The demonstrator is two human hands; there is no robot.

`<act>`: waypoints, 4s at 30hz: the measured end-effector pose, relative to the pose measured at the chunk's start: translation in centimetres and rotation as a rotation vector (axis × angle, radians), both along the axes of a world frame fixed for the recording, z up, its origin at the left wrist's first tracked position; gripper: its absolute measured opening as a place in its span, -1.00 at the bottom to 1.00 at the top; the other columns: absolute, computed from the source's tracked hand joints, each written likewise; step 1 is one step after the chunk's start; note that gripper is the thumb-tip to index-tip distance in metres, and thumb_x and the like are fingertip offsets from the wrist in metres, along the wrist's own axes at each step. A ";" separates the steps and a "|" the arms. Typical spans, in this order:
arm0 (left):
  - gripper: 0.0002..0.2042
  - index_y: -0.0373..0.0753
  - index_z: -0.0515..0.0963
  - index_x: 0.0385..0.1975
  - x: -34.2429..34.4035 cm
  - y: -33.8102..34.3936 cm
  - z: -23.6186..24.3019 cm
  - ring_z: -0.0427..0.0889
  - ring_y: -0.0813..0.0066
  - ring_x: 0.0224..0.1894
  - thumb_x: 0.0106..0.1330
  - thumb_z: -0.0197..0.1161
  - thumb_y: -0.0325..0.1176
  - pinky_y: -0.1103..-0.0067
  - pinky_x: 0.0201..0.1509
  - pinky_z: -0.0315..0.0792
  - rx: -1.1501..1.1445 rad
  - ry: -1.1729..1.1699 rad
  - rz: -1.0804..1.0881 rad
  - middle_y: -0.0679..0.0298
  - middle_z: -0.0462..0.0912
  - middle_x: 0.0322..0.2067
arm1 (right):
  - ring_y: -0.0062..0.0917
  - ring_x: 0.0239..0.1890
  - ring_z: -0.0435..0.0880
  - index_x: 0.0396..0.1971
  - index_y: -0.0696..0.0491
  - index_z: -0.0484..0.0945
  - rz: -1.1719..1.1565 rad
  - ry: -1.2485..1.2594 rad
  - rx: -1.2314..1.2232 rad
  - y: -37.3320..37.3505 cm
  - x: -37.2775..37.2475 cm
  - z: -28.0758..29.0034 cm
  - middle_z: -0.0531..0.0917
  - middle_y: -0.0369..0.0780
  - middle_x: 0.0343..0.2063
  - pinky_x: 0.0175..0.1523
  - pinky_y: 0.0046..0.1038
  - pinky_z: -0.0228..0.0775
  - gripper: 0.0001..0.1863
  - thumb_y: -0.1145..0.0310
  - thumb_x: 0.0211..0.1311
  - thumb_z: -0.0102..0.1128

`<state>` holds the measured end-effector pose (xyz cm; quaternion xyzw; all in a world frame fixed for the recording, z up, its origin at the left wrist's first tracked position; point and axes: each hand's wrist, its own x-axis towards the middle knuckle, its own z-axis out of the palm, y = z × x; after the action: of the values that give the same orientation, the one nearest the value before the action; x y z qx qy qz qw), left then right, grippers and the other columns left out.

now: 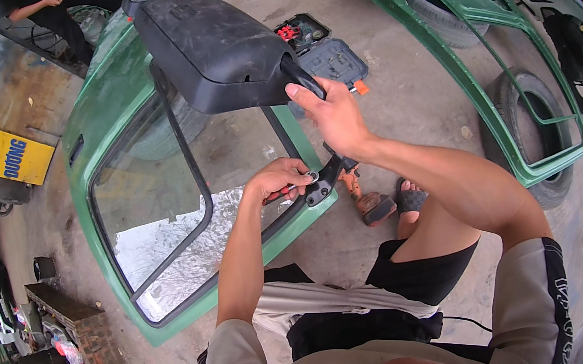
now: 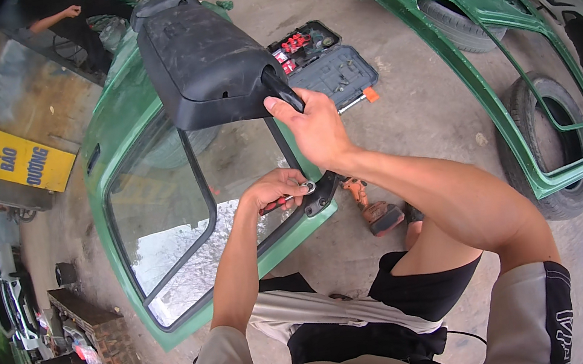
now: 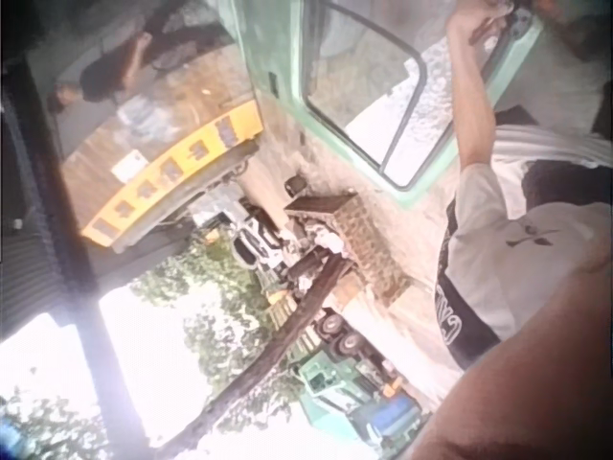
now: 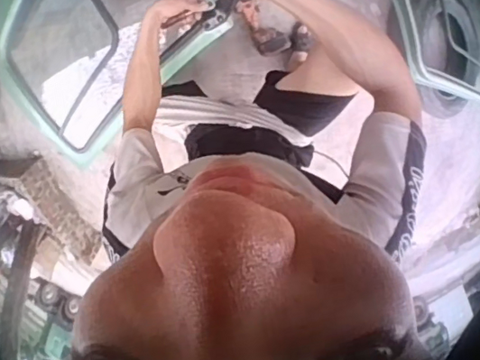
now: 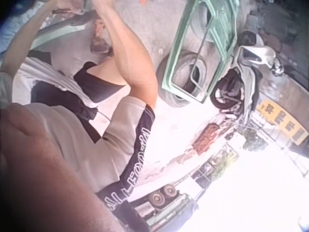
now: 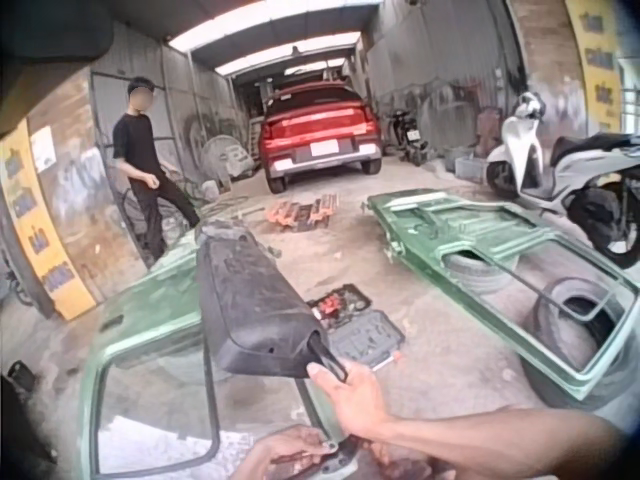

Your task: The person prepares a side mirror assembly and then attaches it to a green truck door lying on the ground by tightening bolts with a wrench.

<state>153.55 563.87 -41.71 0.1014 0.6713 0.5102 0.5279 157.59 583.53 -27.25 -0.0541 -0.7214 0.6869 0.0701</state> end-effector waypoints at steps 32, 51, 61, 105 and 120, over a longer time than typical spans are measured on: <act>-0.71 -0.36 0.52 0.03 2.4 1.7 -1.6 0.54 0.65 -0.55 0.40 0.31 -0.38 0.69 -0.51 0.39 0.060 0.075 0.084 0.26 0.65 -0.44 | -0.17 -0.27 0.68 -0.34 0.27 0.62 0.067 0.112 0.141 1.8 0.9 0.1 0.69 -0.01 -0.40 -0.06 -0.19 0.43 -0.47 -0.02 0.33 0.16; -0.77 -0.39 0.38 0.08 10.7 4.5 -3.6 0.72 0.18 -0.16 0.53 0.03 -0.43 0.35 -0.05 0.65 0.428 -0.128 1.024 -0.04 0.64 -0.10 | -0.25 -0.27 0.64 -0.22 0.21 0.60 0.215 0.266 0.188 2.5 -0.3 -1.2 0.65 -0.06 -0.41 -0.05 -0.26 0.43 -0.59 0.08 0.37 0.16; -0.61 -0.37 0.32 0.24 9.6 1.7 1.0 0.46 0.53 -0.56 0.45 0.11 -0.44 0.61 -0.51 0.26 0.386 0.265 0.955 0.19 0.55 -0.37 | -0.28 -0.30 0.64 -0.27 0.21 0.58 0.225 0.152 0.252 2.9 0.2 0.2 0.63 -0.07 -0.47 -0.08 -0.25 0.45 -0.60 0.09 0.38 0.14; -0.62 -0.32 0.62 0.04 8.6 1.7 -2.5 0.71 0.26 -0.27 0.18 0.40 -0.54 0.43 -0.12 0.55 -0.138 0.903 0.402 0.02 0.71 -0.23 | -0.57 -0.48 0.50 -0.38 0.17 0.58 0.174 0.073 0.181 2.8 0.9 1.7 0.52 -0.31 -0.57 -0.28 -0.39 0.36 -0.63 0.12 0.42 0.15; -0.66 -0.26 0.62 -0.08 5.0 1.9 0.6 0.72 0.01 -0.16 0.11 0.36 -0.66 0.33 -0.12 0.56 -0.149 1.086 -0.027 0.03 0.72 -0.19 | -0.61 -0.56 0.46 -0.49 0.11 0.53 0.072 0.019 0.131 4.7 0.0 0.1 0.53 -0.30 -0.59 -0.40 -0.43 0.30 -0.64 0.15 0.44 0.15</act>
<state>158.53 565.73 -41.16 0.3209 0.8803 0.3289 0.1178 157.55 588.18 -27.17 -0.0168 -0.7654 0.6409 0.0554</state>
